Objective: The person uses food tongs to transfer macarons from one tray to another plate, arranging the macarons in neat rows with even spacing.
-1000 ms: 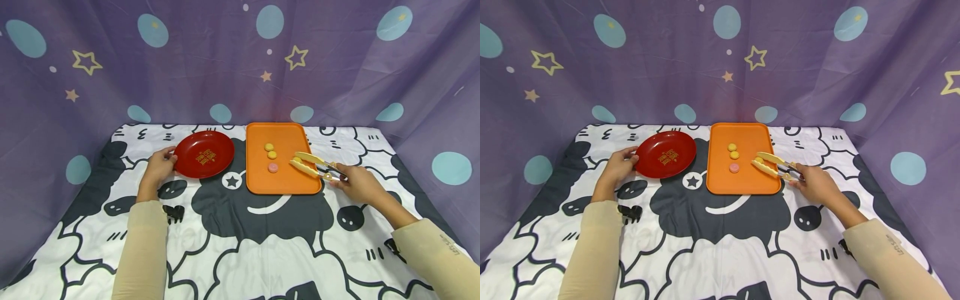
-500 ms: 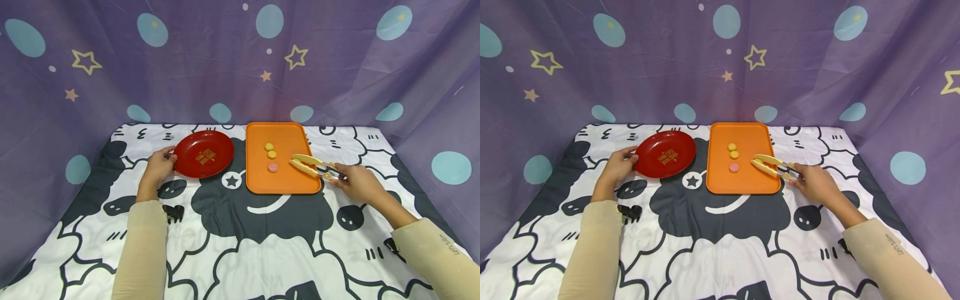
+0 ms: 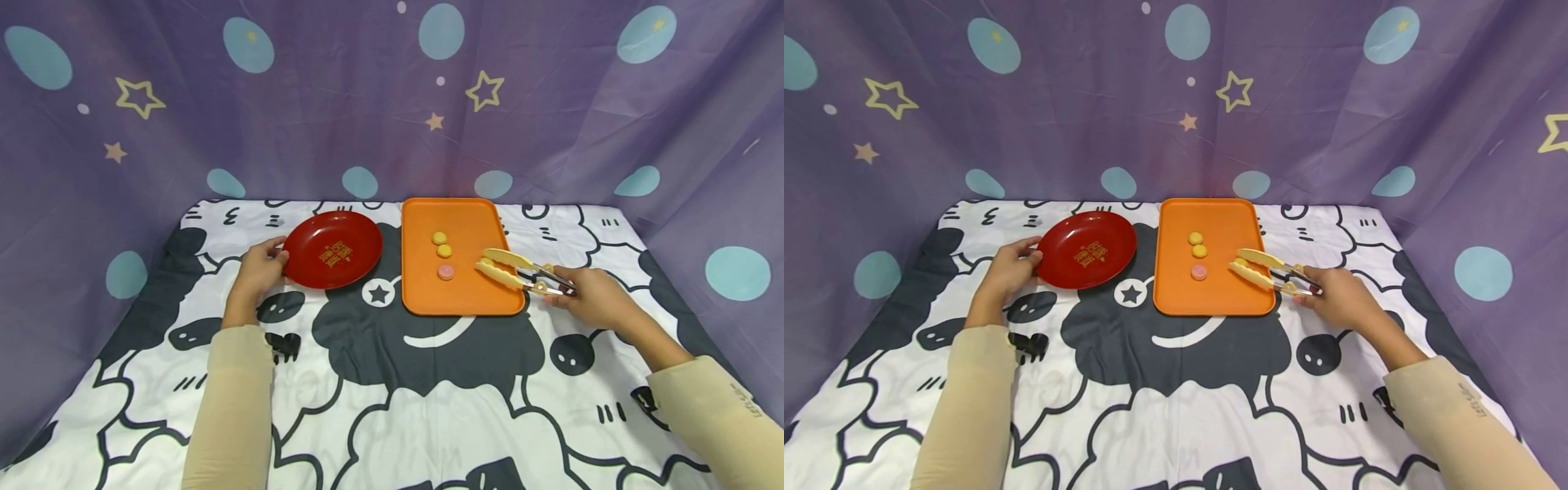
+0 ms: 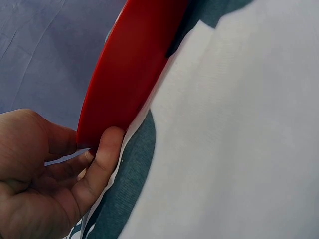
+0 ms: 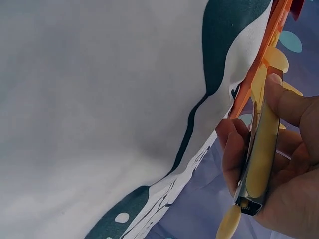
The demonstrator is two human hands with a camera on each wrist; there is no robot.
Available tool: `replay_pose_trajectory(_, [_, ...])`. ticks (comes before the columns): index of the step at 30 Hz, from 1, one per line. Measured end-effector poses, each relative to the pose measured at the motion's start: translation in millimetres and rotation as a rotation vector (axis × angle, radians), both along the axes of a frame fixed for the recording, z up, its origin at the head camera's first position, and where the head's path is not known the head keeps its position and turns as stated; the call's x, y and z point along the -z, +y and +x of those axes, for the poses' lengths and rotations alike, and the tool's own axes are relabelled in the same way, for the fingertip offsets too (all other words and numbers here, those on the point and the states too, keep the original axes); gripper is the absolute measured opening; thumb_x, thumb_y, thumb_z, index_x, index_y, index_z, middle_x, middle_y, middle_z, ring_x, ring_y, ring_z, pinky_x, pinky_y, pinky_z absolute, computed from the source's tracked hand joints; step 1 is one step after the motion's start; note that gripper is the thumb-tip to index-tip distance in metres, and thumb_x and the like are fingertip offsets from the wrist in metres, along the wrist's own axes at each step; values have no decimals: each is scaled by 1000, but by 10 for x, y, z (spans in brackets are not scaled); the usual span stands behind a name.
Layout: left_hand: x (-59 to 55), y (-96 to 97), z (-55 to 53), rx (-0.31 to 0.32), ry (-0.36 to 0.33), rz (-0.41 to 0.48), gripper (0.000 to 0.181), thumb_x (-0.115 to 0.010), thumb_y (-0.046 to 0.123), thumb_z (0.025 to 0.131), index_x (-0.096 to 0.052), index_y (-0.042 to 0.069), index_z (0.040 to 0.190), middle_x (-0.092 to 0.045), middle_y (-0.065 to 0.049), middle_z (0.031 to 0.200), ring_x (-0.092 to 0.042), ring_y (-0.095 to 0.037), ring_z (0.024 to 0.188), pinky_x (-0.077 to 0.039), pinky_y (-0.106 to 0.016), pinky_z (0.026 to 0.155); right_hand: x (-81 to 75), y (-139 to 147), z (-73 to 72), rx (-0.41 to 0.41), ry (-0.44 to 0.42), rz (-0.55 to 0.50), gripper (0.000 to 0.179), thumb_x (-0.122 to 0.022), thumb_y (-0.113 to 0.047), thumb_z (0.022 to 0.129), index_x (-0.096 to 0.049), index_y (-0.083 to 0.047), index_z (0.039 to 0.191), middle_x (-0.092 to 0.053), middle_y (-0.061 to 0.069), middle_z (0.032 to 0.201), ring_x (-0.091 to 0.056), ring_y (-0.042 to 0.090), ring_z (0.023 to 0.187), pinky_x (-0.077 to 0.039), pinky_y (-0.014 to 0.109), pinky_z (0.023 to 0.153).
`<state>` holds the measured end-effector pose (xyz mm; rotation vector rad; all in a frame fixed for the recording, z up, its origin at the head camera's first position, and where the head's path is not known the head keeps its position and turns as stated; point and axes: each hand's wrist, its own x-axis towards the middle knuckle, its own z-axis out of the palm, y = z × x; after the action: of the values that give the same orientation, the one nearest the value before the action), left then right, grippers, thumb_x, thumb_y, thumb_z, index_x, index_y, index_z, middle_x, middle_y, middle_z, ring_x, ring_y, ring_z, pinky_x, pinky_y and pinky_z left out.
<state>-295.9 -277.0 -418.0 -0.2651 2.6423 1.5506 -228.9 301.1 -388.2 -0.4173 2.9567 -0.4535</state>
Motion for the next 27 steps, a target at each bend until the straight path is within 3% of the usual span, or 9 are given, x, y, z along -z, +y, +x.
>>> replay_pose_trajectory(12, [7,3,-5,-3,2,3,51,-45,12,109,-36,10,160,-49,-24,139,-64,-28,92,-63,-30,69,-15,3,16,9,6,-8,68,-78,-30,92,-53,5,145,-56,3,72,-46,20,64,-35,33,57])
replay_pose_trajectory(27, [-1,13,-7,-3,-1,18,51,-46,14,110,-37,10,159,-48,-23,140,-64,-25,91,-63,-30,68,-77,65,7,32,-67,-42,75,-78,-36,91,-50,7,145,-51,4,74,-43,21,66,-32,34,57])
